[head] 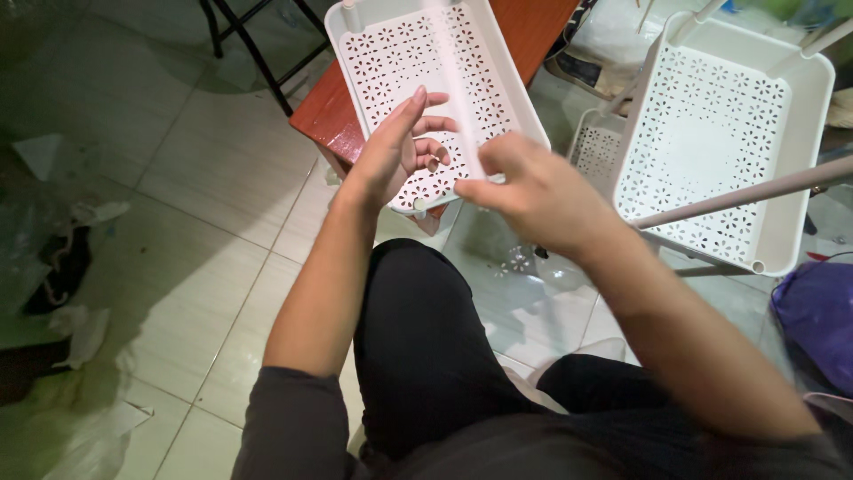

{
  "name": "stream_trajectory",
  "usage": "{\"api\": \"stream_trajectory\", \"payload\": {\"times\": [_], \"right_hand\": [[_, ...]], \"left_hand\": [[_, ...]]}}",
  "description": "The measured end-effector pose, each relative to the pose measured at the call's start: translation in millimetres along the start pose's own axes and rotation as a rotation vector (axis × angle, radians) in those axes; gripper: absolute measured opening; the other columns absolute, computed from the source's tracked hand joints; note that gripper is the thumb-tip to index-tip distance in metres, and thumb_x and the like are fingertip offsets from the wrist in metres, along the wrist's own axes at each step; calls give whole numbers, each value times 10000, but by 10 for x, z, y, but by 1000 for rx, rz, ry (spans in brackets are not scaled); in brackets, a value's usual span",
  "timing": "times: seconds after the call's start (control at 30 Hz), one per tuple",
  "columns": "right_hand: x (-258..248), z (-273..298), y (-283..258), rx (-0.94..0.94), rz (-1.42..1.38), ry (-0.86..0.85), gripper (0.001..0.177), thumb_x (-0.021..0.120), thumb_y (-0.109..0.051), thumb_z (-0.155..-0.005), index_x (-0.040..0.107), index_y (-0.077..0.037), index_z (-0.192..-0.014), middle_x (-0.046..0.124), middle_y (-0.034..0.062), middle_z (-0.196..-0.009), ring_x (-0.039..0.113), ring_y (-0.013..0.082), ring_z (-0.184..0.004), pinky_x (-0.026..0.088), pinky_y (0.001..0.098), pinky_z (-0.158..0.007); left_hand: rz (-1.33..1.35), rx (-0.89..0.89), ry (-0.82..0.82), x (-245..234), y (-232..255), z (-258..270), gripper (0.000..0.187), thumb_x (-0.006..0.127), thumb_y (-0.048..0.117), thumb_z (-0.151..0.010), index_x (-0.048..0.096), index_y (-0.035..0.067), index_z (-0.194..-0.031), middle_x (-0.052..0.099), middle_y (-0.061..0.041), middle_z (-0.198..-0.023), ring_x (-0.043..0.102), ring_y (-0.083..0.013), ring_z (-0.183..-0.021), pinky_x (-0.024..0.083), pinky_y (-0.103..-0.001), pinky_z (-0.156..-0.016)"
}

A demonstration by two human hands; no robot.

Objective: The person assembles a white plastic rolling cart by inserting vertical poles into the bottom basket, attaching wheels, and stacking additional baskets on top. The person handles baskets, poles, and wheels by hand.

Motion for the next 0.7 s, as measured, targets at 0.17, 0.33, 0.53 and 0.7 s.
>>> {"api": "stream_trajectory", "payload": {"times": [0.17, 0.33, 0.53, 0.7], "right_hand": [[445, 184, 127, 65, -157, -64, 275, 707, -77, -885, 726, -132, -1154, 580, 160, -1026, 617, 348, -938, 513, 437, -758], [860, 333, 304, 263, -323, -116, 185, 723, -115, -923, 710, -141, -1105, 580, 153, -1029, 605, 343, -957, 497, 432, -801], [1011, 410, 309, 177, -163, -30, 443, 716, -134, -892, 652, -176, -1328, 632, 134, -1132, 612, 329, -1052, 483, 452, -918], [1111, 535, 412, 256, -150, -45, 490, 656, -1, -843, 650, -89, -1324, 661, 111, -1132, 633, 323, -1087, 474, 463, -954]], "left_hand": [[-128, 86, -18, -51, -34, -61, 477, 640, 241, -988, 550, 17, -1399, 707, -159, -1194, 669, -135, -859, 555, -286, -745], [2, -3, 62, -283, -207, -126, 417, 624, 153, -947, 574, 8, -1335, 744, -147, -1092, 705, -153, -823, 605, -305, -721], [-351, 40, 252, -552, -169, -353, 414, 679, 240, -995, 601, -12, -1313, 744, -115, -996, 639, -110, -730, 583, -278, -667], [-712, 115, 441, -761, 142, -584, 379, 739, 183, -932, 631, -27, -1228, 758, -78, -856, 698, -113, -625, 602, -296, -568]]}}
Point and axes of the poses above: each hand's wrist, its own z-axis away from the middle knuckle, its own x-axis out of the palm, y = z × x, the point moved 6 cm from there along -z, towards the middle knuckle
